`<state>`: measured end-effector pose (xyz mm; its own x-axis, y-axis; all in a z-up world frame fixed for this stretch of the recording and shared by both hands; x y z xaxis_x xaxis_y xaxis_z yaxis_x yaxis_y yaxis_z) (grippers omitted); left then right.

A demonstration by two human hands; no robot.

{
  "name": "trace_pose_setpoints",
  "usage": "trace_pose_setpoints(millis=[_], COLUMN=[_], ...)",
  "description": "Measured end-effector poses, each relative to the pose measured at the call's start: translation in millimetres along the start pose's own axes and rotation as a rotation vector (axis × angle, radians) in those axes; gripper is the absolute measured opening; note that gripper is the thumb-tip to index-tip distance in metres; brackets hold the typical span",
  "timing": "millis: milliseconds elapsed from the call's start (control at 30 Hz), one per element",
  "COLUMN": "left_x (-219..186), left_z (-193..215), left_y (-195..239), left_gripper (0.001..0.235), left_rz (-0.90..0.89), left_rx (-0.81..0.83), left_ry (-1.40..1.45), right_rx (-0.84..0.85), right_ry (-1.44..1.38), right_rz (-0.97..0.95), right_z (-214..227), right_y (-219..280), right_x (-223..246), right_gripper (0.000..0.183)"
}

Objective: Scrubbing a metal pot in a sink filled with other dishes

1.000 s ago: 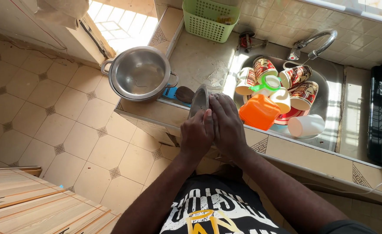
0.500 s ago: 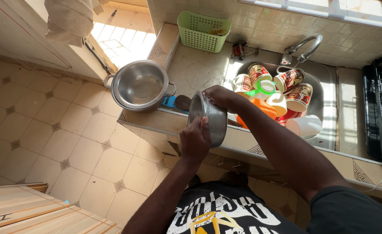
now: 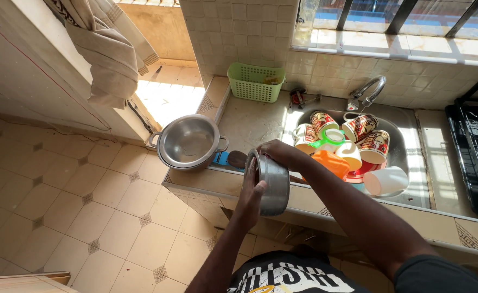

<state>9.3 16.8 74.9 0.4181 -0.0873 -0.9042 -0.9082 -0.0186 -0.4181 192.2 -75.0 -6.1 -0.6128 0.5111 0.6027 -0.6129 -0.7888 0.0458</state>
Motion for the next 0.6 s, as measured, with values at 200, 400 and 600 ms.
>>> trace_pose_setpoints(millis=[200,400,600], left_x=[86.5,73.1,50.1], left_z=[17.2,6.4,-0.9], left_y=[-2.2,-10.9,-20.5], left_gripper=[0.084,0.081,0.067], left_rz=[0.136,0.317,0.312], left_rx=[-0.161,-0.206,-0.222], left_ry=[0.334,0.226,-0.188], right_rx=[-0.254,-0.822,-0.784], right_ry=[-0.343,0.043,0.173], right_rz=[-0.735,-0.094,-0.068], right_z=[-7.8,-17.2,-65.3], right_y=[30.6,93.8,137.7], right_x=[32.7,103.6,112.0], right_gripper=[0.026,0.032,0.047])
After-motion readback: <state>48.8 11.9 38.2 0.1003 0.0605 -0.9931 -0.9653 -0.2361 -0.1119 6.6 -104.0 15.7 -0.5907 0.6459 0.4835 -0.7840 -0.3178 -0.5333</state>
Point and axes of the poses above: each hand's wrist, its own y-axis away from the middle knuckle, its own z-axis out of the back of the hand, x = y × z, the point moved 3 cm from there along -y, towards the middle knuckle, and after that the axes turned 15 degrees about -z, right-handed, at the moved point
